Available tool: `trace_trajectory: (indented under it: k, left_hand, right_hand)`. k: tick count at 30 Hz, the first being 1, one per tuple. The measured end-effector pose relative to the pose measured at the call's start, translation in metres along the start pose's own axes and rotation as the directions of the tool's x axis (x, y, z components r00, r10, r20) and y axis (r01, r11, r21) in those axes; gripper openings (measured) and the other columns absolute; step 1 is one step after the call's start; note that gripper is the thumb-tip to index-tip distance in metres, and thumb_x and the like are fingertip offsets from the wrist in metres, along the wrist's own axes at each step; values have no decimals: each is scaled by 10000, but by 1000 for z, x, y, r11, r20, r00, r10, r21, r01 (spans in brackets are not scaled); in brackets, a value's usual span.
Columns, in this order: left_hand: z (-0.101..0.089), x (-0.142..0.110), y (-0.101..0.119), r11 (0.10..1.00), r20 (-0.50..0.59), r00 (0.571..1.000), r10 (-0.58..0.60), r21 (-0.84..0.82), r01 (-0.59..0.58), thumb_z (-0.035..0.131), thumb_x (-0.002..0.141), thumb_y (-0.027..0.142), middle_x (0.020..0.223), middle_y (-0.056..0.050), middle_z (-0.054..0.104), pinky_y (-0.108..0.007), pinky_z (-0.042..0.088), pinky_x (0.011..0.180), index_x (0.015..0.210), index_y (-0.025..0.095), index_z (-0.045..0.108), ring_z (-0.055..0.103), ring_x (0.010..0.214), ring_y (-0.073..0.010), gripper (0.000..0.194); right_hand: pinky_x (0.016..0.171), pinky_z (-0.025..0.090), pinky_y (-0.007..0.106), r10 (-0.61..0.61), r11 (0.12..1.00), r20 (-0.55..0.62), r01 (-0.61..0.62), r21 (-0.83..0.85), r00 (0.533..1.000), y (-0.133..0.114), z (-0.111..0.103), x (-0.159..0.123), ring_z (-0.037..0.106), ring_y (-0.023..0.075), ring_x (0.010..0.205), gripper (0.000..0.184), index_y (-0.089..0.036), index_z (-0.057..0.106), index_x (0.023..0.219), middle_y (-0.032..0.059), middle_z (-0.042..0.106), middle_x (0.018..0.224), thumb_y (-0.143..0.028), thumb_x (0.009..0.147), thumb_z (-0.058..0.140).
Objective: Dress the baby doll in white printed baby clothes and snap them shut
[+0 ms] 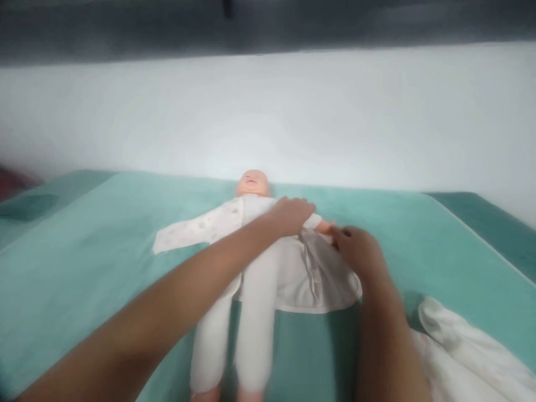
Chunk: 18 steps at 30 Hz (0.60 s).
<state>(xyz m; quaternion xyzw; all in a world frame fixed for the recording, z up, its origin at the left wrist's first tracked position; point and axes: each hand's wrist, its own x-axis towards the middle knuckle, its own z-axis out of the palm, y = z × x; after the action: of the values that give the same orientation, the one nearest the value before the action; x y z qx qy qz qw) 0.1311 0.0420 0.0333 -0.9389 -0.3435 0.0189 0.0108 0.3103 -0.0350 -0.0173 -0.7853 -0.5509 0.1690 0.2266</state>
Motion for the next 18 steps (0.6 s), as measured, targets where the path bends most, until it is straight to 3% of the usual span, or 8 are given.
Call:
trace_trajectory:
  k: [6, 10, 13, 15, 18]
  left_hand:
    - [-30, -29, -24, 999, -118, 992, -47, 21, 50, 470, 817, 54, 1124, -132, 614, -364, 420, 762, 1136, 136, 538, 587, 1014, -263, 336]
    - [-41, -43, -26, 1000, -41, 999, 13, 28, -12, 474, 835, 72, 1083, -111, 634, -359, 404, 760, 1095, 173, 574, 599, 938, -244, 297]
    - [-40, -45, -24, 995, 37, 998, 60, 74, -62, 504, 836, 88, 1032, -99, 666, -363, 394, 782, 1029, 187, 619, 609, 893, -233, 246]
    - [-40, -43, -24, 991, 89, 995, 33, 127, -45, 526, 829, 94, 980, -96, 692, -376, 382, 812, 939, 183, 655, 618, 878, -233, 192]
    - [-41, -38, -24, 982, 146, 986, -80, 181, 53, 581, 812, 131, 916, -101, 712, -394, 364, 846, 837, 175, 687, 625, 870, -243, 117]
  right_hand:
    - [534, 386, 311, -71, 996, 99, 65, 60, 993, -27, 10, -11, 584, 209, 596, 426, -211, 656, 648, 39, 662, 634, -613, 761, 571]
    - [525, 379, 303, -121, 980, 98, 104, 167, 988, -27, 12, -12, 583, 210, 604, 295, -220, 657, 658, 40, 663, 660, -507, 723, 636]
    - [513, 377, 302, -74, 960, 24, 65, 274, 997, -19, 6, -7, 565, 203, 598, 277, -212, 647, 687, 48, 652, 672, -483, 736, 628]
    - [485, 376, 296, 9, 897, 35, -24, 441, 999, -13, 1, -6, 541, 188, 561, 297, -210, 642, 740, 33, 625, 650, -507, 738, 641]
    - [450, 382, 282, 81, 671, 149, -164, 723, 986, -10, -7, -9, 508, 163, 512, 332, -214, 620, 791, -3, 574, 620, -517, 696, 716]
